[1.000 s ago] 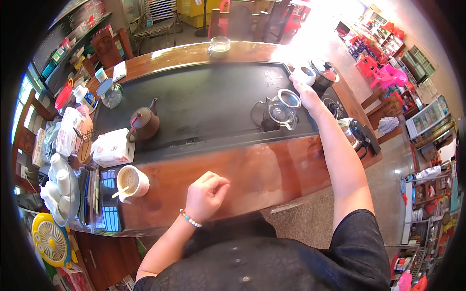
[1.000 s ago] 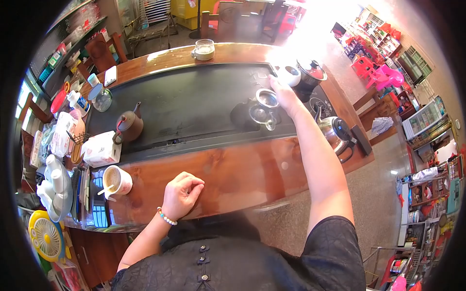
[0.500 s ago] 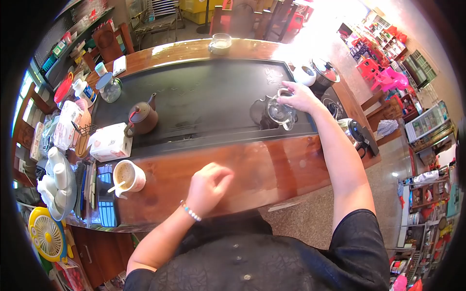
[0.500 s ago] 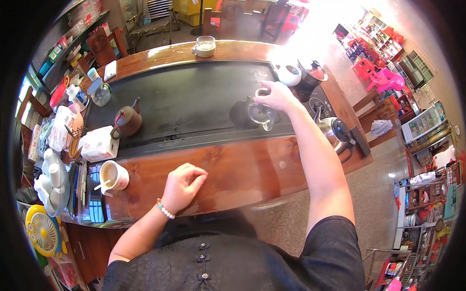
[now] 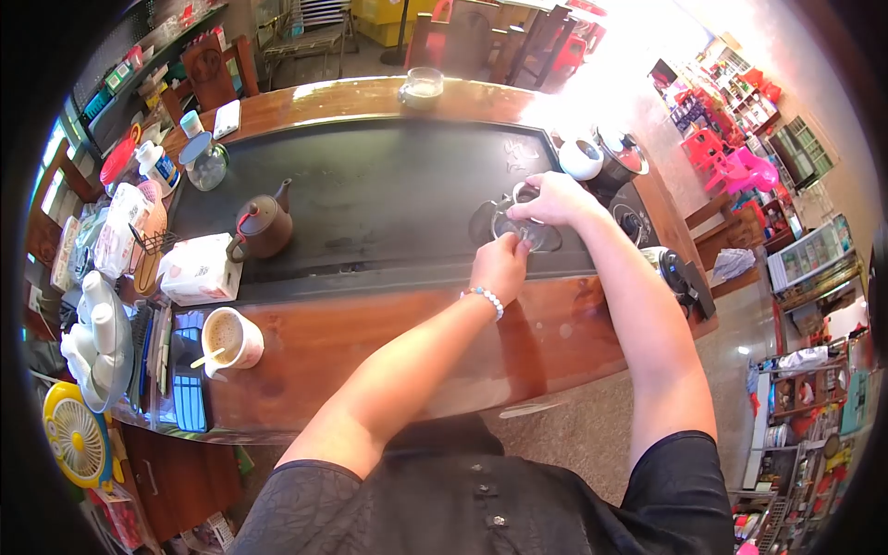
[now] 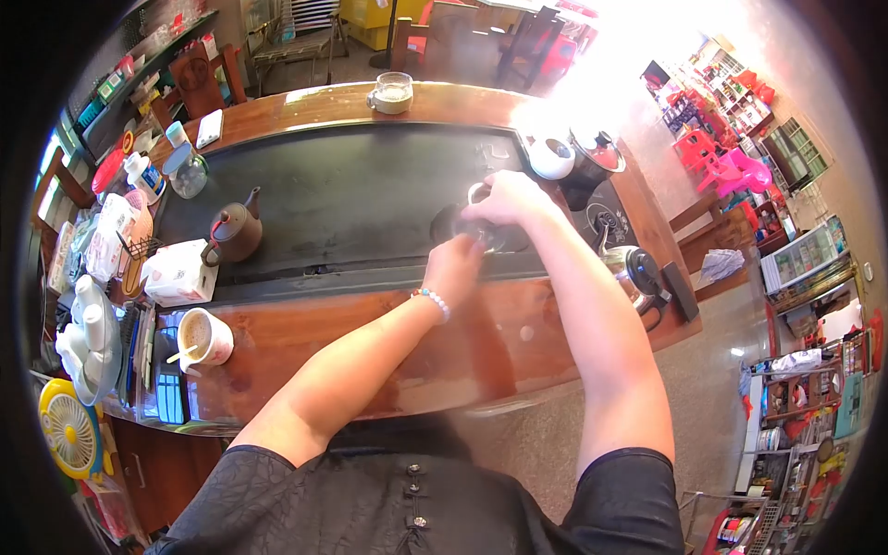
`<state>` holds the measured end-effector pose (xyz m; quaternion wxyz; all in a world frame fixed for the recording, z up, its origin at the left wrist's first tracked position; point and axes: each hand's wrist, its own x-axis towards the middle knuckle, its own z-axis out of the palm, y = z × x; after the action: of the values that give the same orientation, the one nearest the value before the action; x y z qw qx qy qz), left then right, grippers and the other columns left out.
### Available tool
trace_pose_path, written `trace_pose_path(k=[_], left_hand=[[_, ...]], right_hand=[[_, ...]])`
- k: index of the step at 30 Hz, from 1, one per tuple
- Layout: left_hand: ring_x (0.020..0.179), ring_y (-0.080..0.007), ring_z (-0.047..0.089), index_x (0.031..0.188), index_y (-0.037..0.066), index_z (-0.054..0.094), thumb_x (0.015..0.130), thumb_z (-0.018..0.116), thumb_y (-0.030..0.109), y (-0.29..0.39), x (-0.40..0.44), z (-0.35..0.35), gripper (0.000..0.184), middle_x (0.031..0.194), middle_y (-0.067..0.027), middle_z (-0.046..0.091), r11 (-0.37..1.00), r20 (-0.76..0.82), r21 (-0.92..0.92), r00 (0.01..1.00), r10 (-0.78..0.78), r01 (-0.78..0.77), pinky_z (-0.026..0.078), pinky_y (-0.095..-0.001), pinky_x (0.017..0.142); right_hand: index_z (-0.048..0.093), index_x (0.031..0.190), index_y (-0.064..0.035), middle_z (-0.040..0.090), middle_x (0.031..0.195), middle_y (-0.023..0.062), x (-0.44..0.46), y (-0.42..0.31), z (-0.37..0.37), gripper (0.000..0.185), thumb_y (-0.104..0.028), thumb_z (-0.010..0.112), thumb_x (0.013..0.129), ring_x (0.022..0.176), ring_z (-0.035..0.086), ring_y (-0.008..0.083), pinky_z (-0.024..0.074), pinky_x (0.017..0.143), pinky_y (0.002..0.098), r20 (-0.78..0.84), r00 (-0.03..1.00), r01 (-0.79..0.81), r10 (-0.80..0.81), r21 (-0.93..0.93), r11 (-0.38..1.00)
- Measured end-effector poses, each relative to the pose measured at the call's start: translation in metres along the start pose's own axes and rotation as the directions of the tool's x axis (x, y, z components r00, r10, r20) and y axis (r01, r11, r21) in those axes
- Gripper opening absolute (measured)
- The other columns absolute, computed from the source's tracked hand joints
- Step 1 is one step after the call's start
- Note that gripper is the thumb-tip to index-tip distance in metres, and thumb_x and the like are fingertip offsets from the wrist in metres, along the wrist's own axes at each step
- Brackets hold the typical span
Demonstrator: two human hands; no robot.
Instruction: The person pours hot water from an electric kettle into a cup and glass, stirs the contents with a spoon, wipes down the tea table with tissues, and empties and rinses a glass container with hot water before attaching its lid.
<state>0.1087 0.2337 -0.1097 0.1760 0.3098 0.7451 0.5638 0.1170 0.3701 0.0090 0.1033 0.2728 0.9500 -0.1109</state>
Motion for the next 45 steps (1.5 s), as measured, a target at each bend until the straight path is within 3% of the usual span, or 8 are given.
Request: trace_pose_path(k=[6,12,16,25,31,34,42,45], left_hand=[[0.081,-0.0436,0.06,0.083,0.0,0.061,0.093,0.06,0.028,-0.005,0.003,-0.006,0.03,0.081,-0.024,0.063,0.999,-0.013,0.005,0.999,0.035,-0.035,0.048,-0.0482,0.07],[0.079,-0.0423,0.062,0.083,0.0,0.062,0.093,0.06,0.027,-0.007,0.003,-0.009,0.029,0.08,-0.0234,0.064,0.997,-0.004,-0.045,0.998,0.063,-0.063,0.048,-0.0482,0.07],[0.081,-0.0422,0.062,0.084,0.0,0.063,0.093,0.059,0.027,-0.006,0.004,-0.01,0.028,0.081,-0.023,0.064,0.998,-0.002,-0.022,0.998,0.061,-0.061,0.048,-0.0487,0.071],[0.082,-0.0432,0.061,0.083,0.001,0.063,0.093,0.059,0.026,-0.007,0.004,-0.01,0.028,0.081,-0.0233,0.064,0.998,-0.006,-0.019,0.998,0.056,-0.056,0.048,-0.0501,0.072],[0.08,-0.0438,0.06,0.082,0.0,0.06,0.093,0.059,0.027,-0.008,0.004,-0.008,0.029,0.08,-0.0234,0.063,0.998,-0.003,-0.026,0.998,0.062,-0.062,0.047,-0.0489,0.071],[0.08,-0.0445,0.057,0.083,-0.001,0.057,0.094,0.057,0.027,-0.009,0.005,-0.01,0.03,0.08,-0.0236,0.061,0.997,0.021,-0.029,0.997,0.071,-0.071,0.046,-0.0475,0.071],[0.079,-0.0434,0.06,0.083,0.001,0.06,0.093,0.059,0.026,-0.007,0.007,-0.016,0.027,0.079,-0.023,0.063,0.996,0.013,0.015,0.996,0.093,-0.093,0.047,-0.0477,0.07],[0.078,-0.0424,0.061,0.083,0.002,0.061,0.092,0.06,0.026,-0.011,0.012,-0.015,0.026,0.079,-0.0224,0.064,0.99,0.003,0.051,0.991,0.132,-0.132,0.048,-0.0478,0.069]], right_hand=[[0.05,0.138,-0.0061,0.059,0.124,0.0087,0.01,0.029,-0.016,0.077,-0.034,0.083,0.074,0.097,0.061,0.0167,0.0541,0.077,0.0293,0.192,0.981,-0.093,-0.003,0.49,0.867],[0.047,0.14,-0.0041,0.056,0.129,0.0091,0.002,0.028,-0.011,0.083,-0.025,0.087,0.07,0.113,0.057,0.021,0.0477,0.096,0.035,0.055,0.977,0.171,-0.206,0.376,0.911],[0.05,0.137,-0.0044,0.055,0.13,0.0145,-0.005,0.017,-0.003,0.081,-0.028,0.086,0.068,0.123,0.053,0.0275,0.0405,0.106,0.0361,-0.102,0.95,0.296,-0.297,-0.021,0.955],[0.05,0.137,-0.0048,0.055,0.127,0.016,-0.006,0.011,0.002,0.081,-0.029,0.084,0.068,0.123,0.052,0.0311,0.04,0.107,0.0368,-0.074,0.951,0.296,-0.299,-0.043,0.954],[0.051,0.136,-0.0029,0.056,0.13,0.0162,-0.008,0.007,0.022,0.059,-0.038,0.064,0.091,0.126,0.051,0.0266,0.0398,0.106,0.0347,-0.199,0.959,0.221,-0.202,0.075,0.972],[0.054,0.133,-0.0004,0.059,0.128,0.014,0.021,0.033,0.029,0.053,-0.041,0.048,0.1,0.125,0.052,0.021,0.0401,0.104,0.033,-0.155,0.976,0.214,-0.155,0.531,0.82],[0.043,0.144,-0.006,0.042,0.148,0.0185,0.05,0.052,0.071,0.064,-0.053,0.037,0.1,0.139,0.038,0.031,0.0256,0.115,0.0386,-0.164,0.98,0.191,-0.116,0.577,0.794],[0.034,0.15,-0.0114,0.036,0.153,0.0164,0.01,0.007,0.056,0.067,-0.056,0.034,0.1,0.143,0.032,0.0273,0.0189,0.117,0.0491,-0.222,0.974,-0.013,0.046,0.146,0.989]])
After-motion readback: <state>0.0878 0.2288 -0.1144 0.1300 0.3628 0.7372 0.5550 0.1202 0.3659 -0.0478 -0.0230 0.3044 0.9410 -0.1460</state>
